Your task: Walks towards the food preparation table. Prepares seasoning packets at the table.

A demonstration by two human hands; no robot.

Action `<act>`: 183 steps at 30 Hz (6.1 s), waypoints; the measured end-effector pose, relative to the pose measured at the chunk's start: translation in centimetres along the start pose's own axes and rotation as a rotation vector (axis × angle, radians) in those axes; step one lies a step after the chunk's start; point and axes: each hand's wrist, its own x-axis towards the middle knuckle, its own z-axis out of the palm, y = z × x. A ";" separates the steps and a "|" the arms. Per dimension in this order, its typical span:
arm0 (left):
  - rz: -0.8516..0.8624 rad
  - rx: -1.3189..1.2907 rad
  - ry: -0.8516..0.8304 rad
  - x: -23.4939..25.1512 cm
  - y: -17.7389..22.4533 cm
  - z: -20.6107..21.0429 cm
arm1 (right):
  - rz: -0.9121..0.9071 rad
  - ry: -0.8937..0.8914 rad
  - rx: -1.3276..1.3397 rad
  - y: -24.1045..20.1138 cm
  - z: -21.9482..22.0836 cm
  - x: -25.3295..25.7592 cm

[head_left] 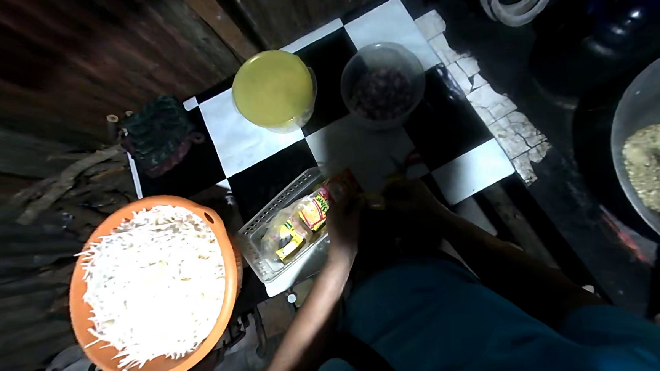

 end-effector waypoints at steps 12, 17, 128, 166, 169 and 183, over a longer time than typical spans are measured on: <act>0.036 0.396 -0.058 0.4 1.3 2.6 | 0.067 0.063 0.186 3.9 -3.5 -0.1; 0.136 0.484 -0.134 0.9 0.3 3.9 | 0.206 0.151 0.157 3.7 -6.2 -0.3; 0.222 -0.451 0.393 -6.5 0.4 -4.7 | -0.364 -0.103 -0.061 -5.9 6.8 0.9; 0.066 -0.616 0.282 -6.5 0.2 -3.8 | -0.115 -0.173 0.064 -5.7 4.5 0.7; 0.048 -0.685 0.263 -6.5 0.2 -3.8 | -0.193 -0.165 0.144 -4.5 4.7 0.8; 0.005 -0.614 0.195 -6.6 -0.7 -2.5 | -0.127 -0.062 0.060 -4.6 4.8 -0.8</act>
